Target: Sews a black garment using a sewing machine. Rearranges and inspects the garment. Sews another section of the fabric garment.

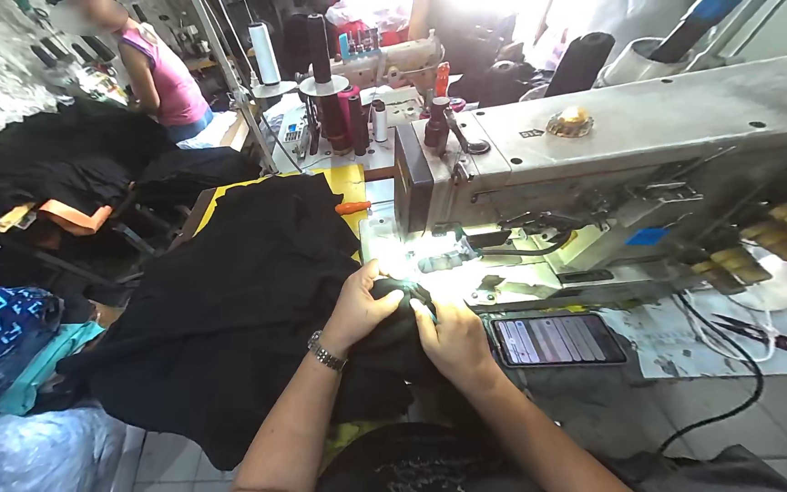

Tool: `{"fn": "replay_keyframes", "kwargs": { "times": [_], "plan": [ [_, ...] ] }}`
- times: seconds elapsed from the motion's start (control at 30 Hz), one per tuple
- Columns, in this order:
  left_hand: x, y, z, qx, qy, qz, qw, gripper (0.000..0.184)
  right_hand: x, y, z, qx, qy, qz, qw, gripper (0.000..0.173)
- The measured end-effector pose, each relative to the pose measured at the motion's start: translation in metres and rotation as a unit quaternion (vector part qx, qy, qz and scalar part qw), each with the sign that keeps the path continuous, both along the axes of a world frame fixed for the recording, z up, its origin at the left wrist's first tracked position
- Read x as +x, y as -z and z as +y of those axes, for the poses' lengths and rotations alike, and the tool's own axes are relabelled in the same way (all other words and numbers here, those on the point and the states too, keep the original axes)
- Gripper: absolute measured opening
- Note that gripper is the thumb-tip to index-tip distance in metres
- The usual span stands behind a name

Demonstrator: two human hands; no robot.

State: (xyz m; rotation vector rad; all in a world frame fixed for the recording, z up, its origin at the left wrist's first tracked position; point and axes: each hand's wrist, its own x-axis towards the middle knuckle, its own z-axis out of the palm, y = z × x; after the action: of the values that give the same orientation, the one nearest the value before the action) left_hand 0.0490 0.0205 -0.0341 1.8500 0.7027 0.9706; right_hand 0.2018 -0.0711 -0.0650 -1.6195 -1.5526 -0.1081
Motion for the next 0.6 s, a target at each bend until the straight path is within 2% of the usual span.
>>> {"fn": "replay_keyframes", "kwargs": {
  "times": [0.17, 0.27, 0.4, 0.6],
  "plan": [
    [0.0, -0.001, 0.0, 0.003, -0.002, 0.005, 1.0, 0.015, 0.0, 0.001, 0.002, 0.002, 0.003, 0.021, 1.0, 0.033],
    [0.0, 0.0, 0.001, 0.012, 0.006, 0.008, 1.0, 0.018, 0.006, 0.001, 0.004, 0.005, -0.01, 0.069, 0.998, 0.036],
    [0.0, 0.002, 0.003, 0.026, 0.031, 0.019, 0.999, 0.021, 0.015, -0.004, 0.009, 0.045, -0.012, 0.079, 0.996, 0.036],
    [0.002, 0.0, 0.002, 0.03, 0.047, -0.005, 0.998, 0.013, 0.025, -0.006, 0.013, -0.002, -0.084, 0.09, 0.992, 0.03]
  ]
}}
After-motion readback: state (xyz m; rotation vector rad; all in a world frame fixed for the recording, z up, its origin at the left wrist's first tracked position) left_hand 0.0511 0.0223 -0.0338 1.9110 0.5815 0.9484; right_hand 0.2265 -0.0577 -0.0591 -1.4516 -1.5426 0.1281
